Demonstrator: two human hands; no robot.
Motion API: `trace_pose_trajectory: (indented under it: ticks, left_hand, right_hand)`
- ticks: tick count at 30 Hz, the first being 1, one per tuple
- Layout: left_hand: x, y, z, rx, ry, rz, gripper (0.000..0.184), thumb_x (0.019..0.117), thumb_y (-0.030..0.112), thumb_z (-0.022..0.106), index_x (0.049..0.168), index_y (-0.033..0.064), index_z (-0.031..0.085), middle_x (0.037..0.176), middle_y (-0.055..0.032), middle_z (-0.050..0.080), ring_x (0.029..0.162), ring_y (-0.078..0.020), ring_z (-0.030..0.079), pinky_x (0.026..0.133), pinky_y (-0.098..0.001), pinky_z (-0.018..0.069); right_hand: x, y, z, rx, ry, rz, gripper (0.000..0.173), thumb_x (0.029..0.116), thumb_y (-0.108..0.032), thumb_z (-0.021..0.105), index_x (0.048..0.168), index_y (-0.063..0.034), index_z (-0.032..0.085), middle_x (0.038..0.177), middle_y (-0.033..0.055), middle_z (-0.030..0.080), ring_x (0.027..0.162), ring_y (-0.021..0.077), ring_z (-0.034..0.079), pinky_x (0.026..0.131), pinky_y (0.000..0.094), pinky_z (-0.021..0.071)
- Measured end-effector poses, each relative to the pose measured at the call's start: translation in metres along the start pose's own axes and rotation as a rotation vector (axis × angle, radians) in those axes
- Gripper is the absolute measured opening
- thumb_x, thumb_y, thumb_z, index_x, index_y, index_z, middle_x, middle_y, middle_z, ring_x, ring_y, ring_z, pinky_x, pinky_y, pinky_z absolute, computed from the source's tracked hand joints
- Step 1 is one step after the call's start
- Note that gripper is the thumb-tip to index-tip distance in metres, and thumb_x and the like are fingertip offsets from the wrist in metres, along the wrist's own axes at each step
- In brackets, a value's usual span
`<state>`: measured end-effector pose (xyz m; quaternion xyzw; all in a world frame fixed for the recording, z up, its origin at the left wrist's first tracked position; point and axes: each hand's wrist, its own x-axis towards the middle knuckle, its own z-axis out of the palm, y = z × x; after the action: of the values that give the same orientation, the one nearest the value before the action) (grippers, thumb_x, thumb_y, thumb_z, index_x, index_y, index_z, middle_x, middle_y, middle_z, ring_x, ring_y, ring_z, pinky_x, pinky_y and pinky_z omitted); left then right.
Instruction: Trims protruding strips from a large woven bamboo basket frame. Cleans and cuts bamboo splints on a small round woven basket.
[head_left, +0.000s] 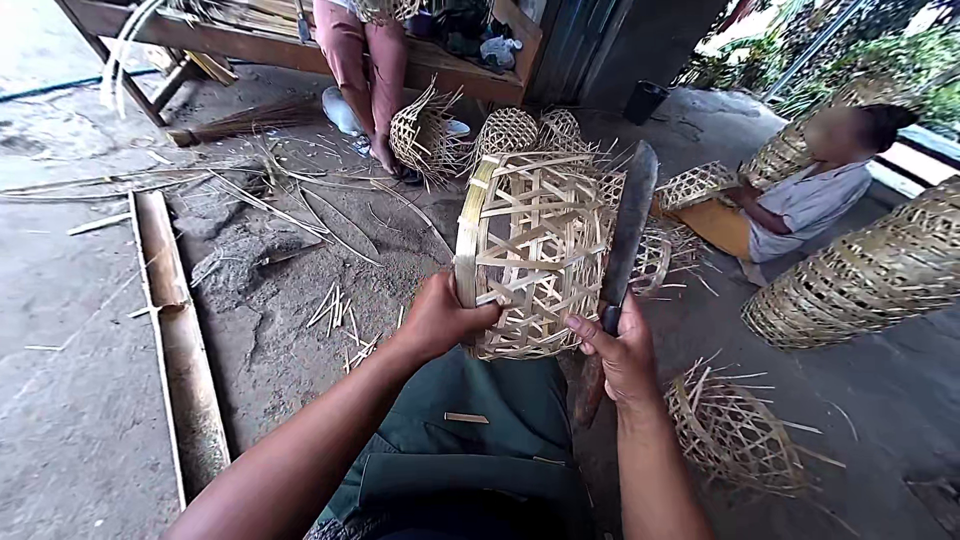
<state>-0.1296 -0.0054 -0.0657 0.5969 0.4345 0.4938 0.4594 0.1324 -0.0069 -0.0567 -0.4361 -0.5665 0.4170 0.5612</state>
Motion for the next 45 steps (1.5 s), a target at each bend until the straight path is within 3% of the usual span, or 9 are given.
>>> trace_pose_trajectory:
  ticks: [5,9,14,19,21,26,31,36,45]
  left_hand:
    - [-0.013,-0.005,-0.018,-0.376,-0.319,-0.084,0.02,0.089,0.007,0.076,0.108,0.0061,0.072,0.099,-0.0008,0.076,0.094,-0.0097,0.072,0.091,-0.0301,0.0593]
    - [-0.015,-0.005,-0.037,-0.547,-0.192,0.017,0.068,0.0891,0.058,0.072,0.136,0.0111,0.055,0.128,-0.0085,0.067,0.112,-0.0202,0.067,0.098,-0.0387,0.0558]
    - [-0.016,0.022,-0.035,-0.414,0.11,-0.127,0.016,0.1022,0.018,0.063,0.107,0.0046,0.07,0.09,-0.0075,0.075,0.079,-0.013,0.072,0.076,-0.0293,0.0615]
    - [-0.011,0.017,-0.046,-0.473,-0.042,-0.152,0.007,0.0993,0.007,0.064,0.101,0.0028,0.07,0.09,-0.0089,0.076,0.079,-0.0136,0.074,0.077,-0.0296,0.0626]
    - [-0.008,0.016,-0.049,-0.452,-0.151,-0.121,0.007,0.0965,0.006,0.067,0.098,0.0041,0.074,0.09,-0.0079,0.077,0.081,-0.0126,0.074,0.079,-0.0286,0.0621]
    - [-0.004,0.021,-0.031,-0.335,-0.085,0.003,0.013,0.0978,0.013,0.069,0.104,0.0025,0.072,0.092,-0.0079,0.075,0.082,-0.0136,0.072,0.08,-0.0305,0.0616]
    - [-0.006,0.018,0.002,-0.396,0.107,0.097,0.014,0.0998,0.015,0.067,0.104,0.0022,0.072,0.09,-0.0072,0.075,0.081,-0.014,0.072,0.08,-0.031,0.0616]
    - [-0.01,0.018,0.013,-0.465,0.131,0.024,0.016,0.1007,0.016,0.065,0.104,0.0014,0.072,0.092,-0.0087,0.076,0.083,-0.0137,0.072,0.08,-0.0292,0.0607]
    - [-0.015,0.017,0.013,-0.487,0.023,0.038,0.014,0.0995,0.013,0.067,0.104,0.0006,0.073,0.09,-0.0085,0.076,0.083,-0.0138,0.073,0.082,-0.0304,0.0613]
  right_hand:
    - [-0.002,0.004,-0.005,0.093,-0.07,0.044,0.079,0.0727,-0.012,0.087,0.138,-0.0091,0.044,0.079,-0.0042,0.057,0.054,0.0016,0.052,0.048,0.0141,0.0467]
    - [-0.001,0.005,0.005,0.167,-0.144,0.037,0.062,0.079,-0.011,0.085,0.129,-0.0106,0.047,0.074,-0.0037,0.056,0.053,0.0025,0.051,0.049,0.0158,0.0474]
    - [0.007,0.006,0.013,0.171,-0.2,0.036,0.081,0.0803,-0.015,0.085,0.149,-0.0126,0.043,0.076,-0.0029,0.056,0.053,0.0025,0.05,0.048,0.0153,0.0462]
    - [0.013,0.009,0.009,0.145,-0.25,0.029,0.062,0.0793,-0.018,0.086,0.13,-0.0136,0.05,0.074,-0.0064,0.056,0.051,0.0001,0.05,0.047,0.0142,0.0456]
    - [0.014,0.01,0.003,0.157,-0.271,0.039,0.056,0.0785,-0.019,0.087,0.121,-0.0137,0.051,0.074,-0.007,0.058,0.051,-0.0006,0.051,0.048,0.0136,0.0459]
    - [0.01,0.008,0.002,-0.104,-0.069,-0.145,0.067,0.0883,-0.028,0.081,0.145,-0.0103,0.049,0.076,-0.0036,0.058,0.054,0.0051,0.051,0.049,0.0197,0.0477]
    - [-0.018,-0.026,0.024,-0.053,-0.167,-0.231,0.05,0.1132,-0.032,0.031,0.15,-0.0028,0.046,0.07,-0.0033,0.055,0.054,0.0069,0.05,0.051,0.0229,0.0487]
    - [-0.023,-0.037,0.035,0.191,-0.407,-0.052,0.044,0.1126,-0.035,0.034,0.105,-0.0016,0.061,0.071,-0.0008,0.058,0.055,0.0048,0.053,0.051,0.0184,0.0469]
    - [-0.012,-0.036,0.028,0.406,-0.516,0.074,0.045,0.1089,-0.034,0.048,0.14,-0.0022,0.057,0.075,0.0038,0.063,0.056,0.0048,0.055,0.052,0.0178,0.0482]
